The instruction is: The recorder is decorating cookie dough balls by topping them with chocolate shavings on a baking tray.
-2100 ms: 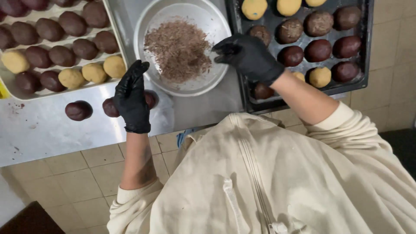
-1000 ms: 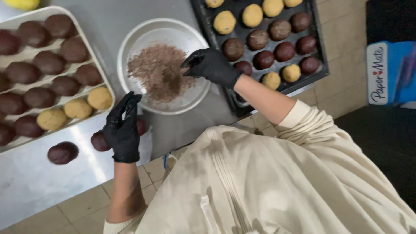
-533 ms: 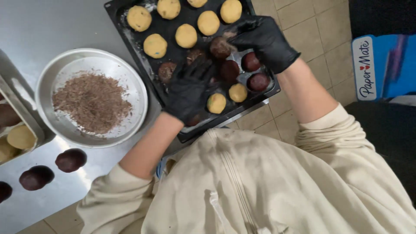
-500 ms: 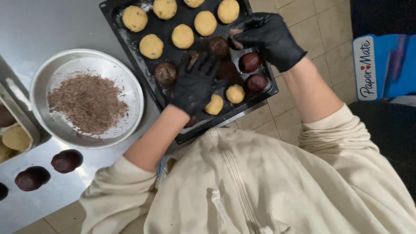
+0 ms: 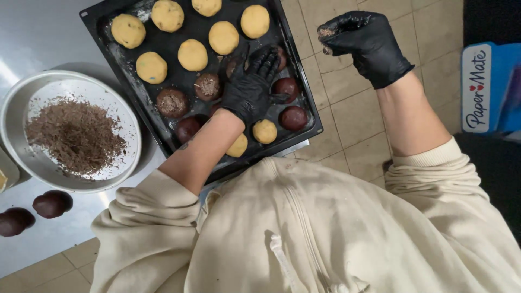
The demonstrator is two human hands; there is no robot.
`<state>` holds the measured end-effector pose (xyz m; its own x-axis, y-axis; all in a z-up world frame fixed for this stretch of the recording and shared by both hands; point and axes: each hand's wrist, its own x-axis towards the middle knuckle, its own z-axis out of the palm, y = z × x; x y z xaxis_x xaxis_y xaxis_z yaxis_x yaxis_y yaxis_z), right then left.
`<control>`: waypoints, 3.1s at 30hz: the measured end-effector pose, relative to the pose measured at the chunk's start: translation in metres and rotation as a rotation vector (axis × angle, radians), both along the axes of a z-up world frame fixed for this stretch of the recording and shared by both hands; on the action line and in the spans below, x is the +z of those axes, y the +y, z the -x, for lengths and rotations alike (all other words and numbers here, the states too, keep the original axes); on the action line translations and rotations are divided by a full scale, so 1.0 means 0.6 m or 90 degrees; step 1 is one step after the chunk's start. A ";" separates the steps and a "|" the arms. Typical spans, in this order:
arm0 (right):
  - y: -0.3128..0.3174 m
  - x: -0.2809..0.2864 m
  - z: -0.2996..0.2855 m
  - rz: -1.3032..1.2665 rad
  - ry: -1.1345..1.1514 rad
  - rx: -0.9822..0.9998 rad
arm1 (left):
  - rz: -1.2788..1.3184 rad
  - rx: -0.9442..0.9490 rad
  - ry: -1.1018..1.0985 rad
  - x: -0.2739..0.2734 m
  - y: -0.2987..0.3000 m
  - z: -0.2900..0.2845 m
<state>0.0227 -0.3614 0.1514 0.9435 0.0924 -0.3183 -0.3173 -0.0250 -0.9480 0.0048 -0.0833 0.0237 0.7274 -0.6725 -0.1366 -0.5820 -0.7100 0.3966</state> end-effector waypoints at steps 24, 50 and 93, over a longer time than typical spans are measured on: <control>0.080 -0.080 -0.034 0.069 -0.017 0.140 | -0.061 -0.003 -0.035 0.027 0.010 0.002; 0.134 -0.135 -0.009 0.634 -0.389 0.247 | 0.040 -0.009 -0.123 0.039 0.051 0.009; 0.117 -0.109 0.015 0.697 -0.448 0.279 | 0.040 0.006 -0.108 0.018 0.018 0.012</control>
<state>0.0139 -0.2911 0.0862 0.8935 0.4356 0.1090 0.4457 -0.8303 -0.3347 -0.0025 -0.0723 0.0343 0.7424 -0.6692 0.0304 -0.6379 -0.6924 0.3373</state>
